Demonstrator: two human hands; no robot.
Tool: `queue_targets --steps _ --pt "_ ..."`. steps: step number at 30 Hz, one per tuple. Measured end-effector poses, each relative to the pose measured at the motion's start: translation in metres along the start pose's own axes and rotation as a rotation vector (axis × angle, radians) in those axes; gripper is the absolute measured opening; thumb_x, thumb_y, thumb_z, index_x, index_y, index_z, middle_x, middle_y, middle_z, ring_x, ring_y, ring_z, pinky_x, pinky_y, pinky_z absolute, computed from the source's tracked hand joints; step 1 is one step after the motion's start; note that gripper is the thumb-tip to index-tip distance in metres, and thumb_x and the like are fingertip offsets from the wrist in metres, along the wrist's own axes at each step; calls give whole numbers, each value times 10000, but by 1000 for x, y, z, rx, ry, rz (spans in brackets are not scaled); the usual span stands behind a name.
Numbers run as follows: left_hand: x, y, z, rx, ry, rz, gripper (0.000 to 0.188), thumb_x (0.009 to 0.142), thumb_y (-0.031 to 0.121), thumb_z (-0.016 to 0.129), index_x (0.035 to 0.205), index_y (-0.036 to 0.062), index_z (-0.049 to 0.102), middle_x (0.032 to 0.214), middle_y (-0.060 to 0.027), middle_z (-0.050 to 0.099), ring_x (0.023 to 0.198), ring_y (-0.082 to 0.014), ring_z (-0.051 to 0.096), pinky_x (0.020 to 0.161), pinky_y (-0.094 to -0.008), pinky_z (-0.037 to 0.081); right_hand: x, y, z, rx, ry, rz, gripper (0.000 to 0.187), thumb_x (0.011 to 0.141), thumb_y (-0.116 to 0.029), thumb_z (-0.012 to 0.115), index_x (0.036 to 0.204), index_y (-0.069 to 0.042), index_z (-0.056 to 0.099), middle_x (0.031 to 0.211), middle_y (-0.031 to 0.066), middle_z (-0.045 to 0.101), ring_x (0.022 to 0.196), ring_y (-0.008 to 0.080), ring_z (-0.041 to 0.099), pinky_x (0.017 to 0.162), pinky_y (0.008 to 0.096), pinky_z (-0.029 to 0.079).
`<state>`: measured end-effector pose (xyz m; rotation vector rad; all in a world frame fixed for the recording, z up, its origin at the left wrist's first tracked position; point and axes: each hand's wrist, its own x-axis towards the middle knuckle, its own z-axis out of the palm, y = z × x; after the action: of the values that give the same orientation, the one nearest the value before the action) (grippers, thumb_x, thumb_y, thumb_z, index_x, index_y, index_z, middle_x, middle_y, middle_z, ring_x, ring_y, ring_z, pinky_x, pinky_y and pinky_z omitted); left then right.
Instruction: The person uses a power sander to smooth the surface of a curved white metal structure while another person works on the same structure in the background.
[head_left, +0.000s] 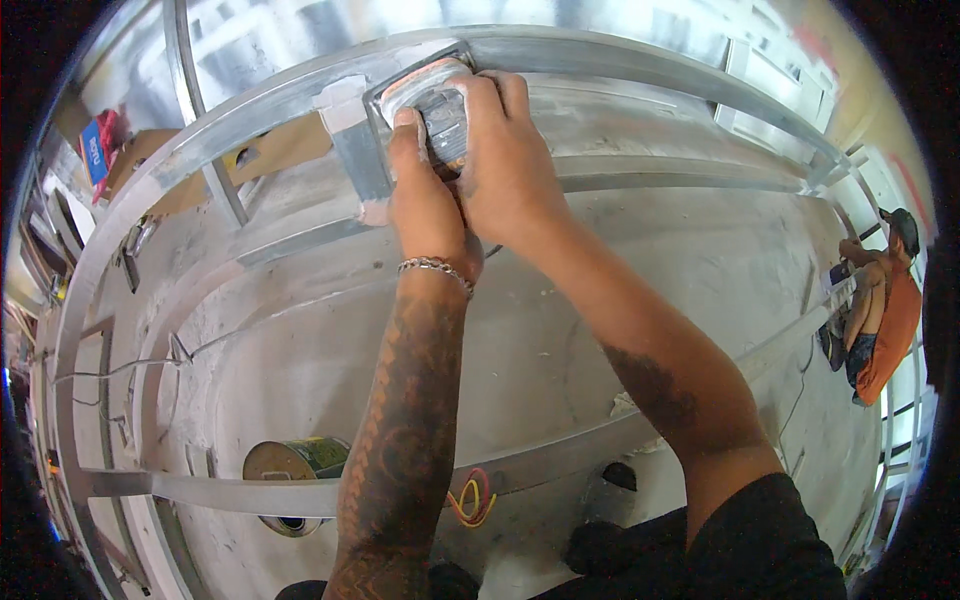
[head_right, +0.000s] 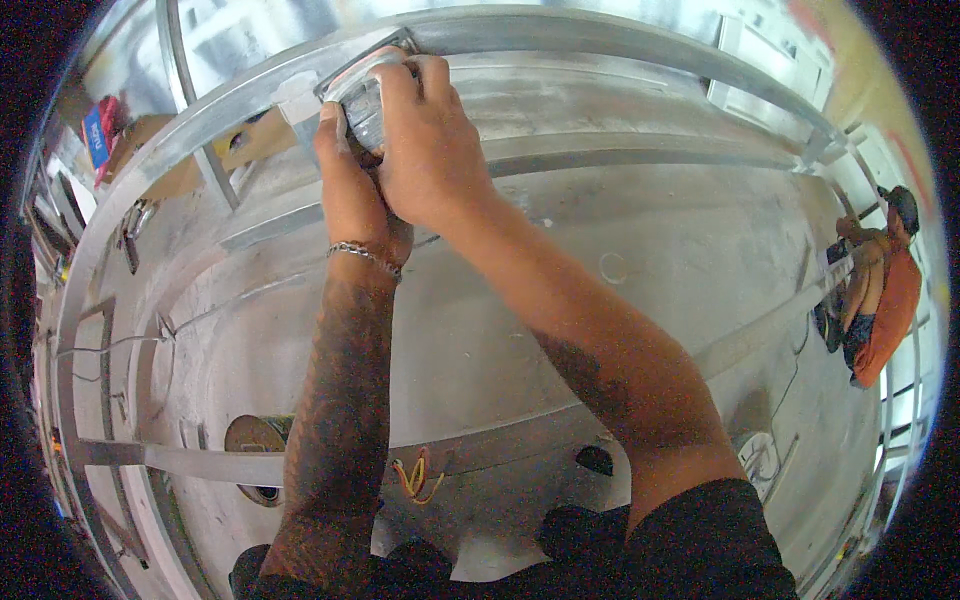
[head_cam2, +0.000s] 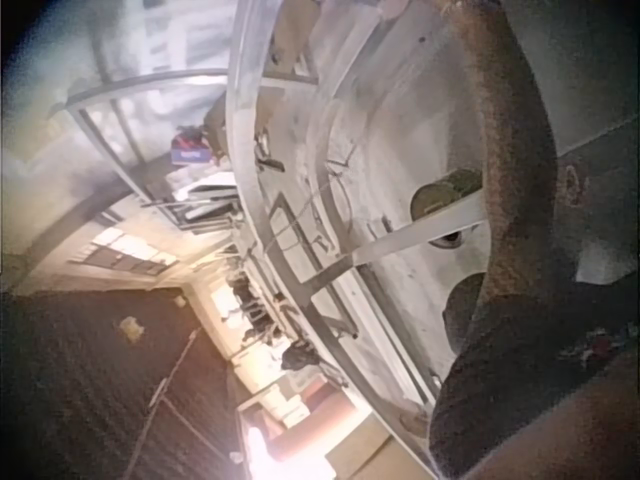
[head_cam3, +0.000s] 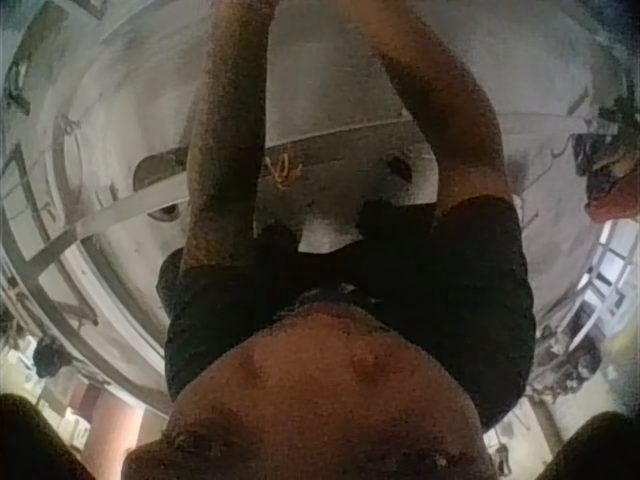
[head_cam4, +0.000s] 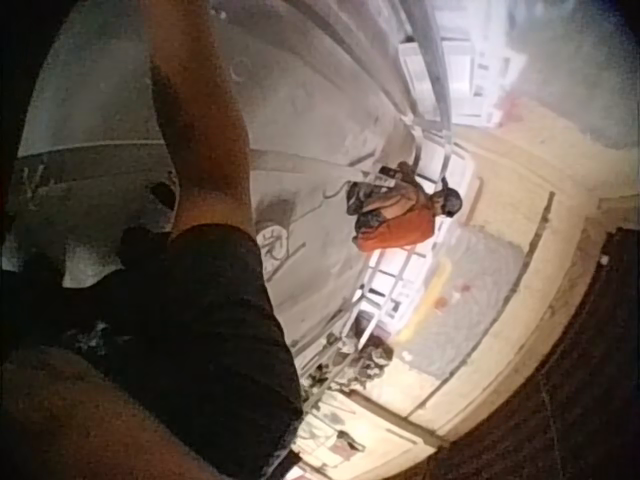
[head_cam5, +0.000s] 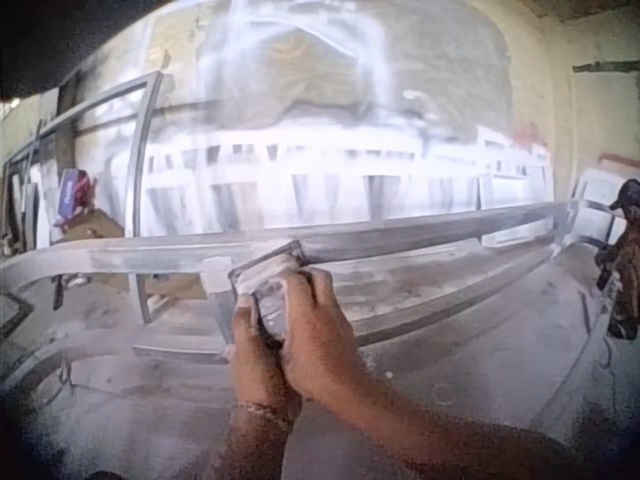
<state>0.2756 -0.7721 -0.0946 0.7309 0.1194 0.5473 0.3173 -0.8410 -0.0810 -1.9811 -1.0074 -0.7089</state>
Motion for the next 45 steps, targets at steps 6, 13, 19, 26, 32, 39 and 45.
queue_targets --steps 6,13,19,26,32,39,45 --pt "-11 -5 2 49 89 -26 591 1014 592 488 1293 85 609 1147 -67 690 1031 -201 658 908 -361 522 -7 4 -2 18 -69 41 643 746 30 725 1324 -8 448 1296 257 468 1153 498 563 945 542 522" --pt "1 2 -3 37 53 -22 618 1003 605 502 1322 85 596 1158 -70 682 1033 -206 655 912 -365 520 0 -1 2 9 2 -3 631 754 39 703 1326 1 440 1314 265 459 1173 505 558 956 542 518" --pt "-1 -1 -3 81 96 -46 613 996 605 518 1319 91 599 1152 -73 683 1013 -209 662 886 -365 532 -3 1 0 24 -19 39 613 744 45 707 1305 10 464 1306 274 468 1174 507 557 961 540 516" --pt "3 -1 1 23 35 18 597 1013 588 490 1317 87 601 1188 -65 680 1055 -219 658 926 -370 520 4 1 -3 -6 -7 -20 617 741 33 720 1303 13 465 1314 274 460 1177 506 557 961 540 518" --pt "-2 -4 -2 29 70 -10 587 1003 575 519 1300 78 616 1179 -69 679 1062 -206 644 926 -362 508 -3 3 0 -18 -61 45 622 739 29 725 1304 4 466 1308 263 465 1181 494 557 972 536 514" --pt "3 0 1 -44 33 37 579 990 555 556 1283 62 629 1133 -68 681 1025 -194 640 896 -352 506 2 -3 0 1 -20 11 638 735 24 736 1311 4 462 1313 262 459 1179 496 557 959 541 520" --pt "-3 0 -2 38 72 -25 590 988 564 554 1292 62 619 1148 -71 678 1018 -188 639 880 -350 506 -3 1 1 -11 -37 29 625 738 23 732 1300 2 460 1309 266 458 1175 503 557 956 542 520"
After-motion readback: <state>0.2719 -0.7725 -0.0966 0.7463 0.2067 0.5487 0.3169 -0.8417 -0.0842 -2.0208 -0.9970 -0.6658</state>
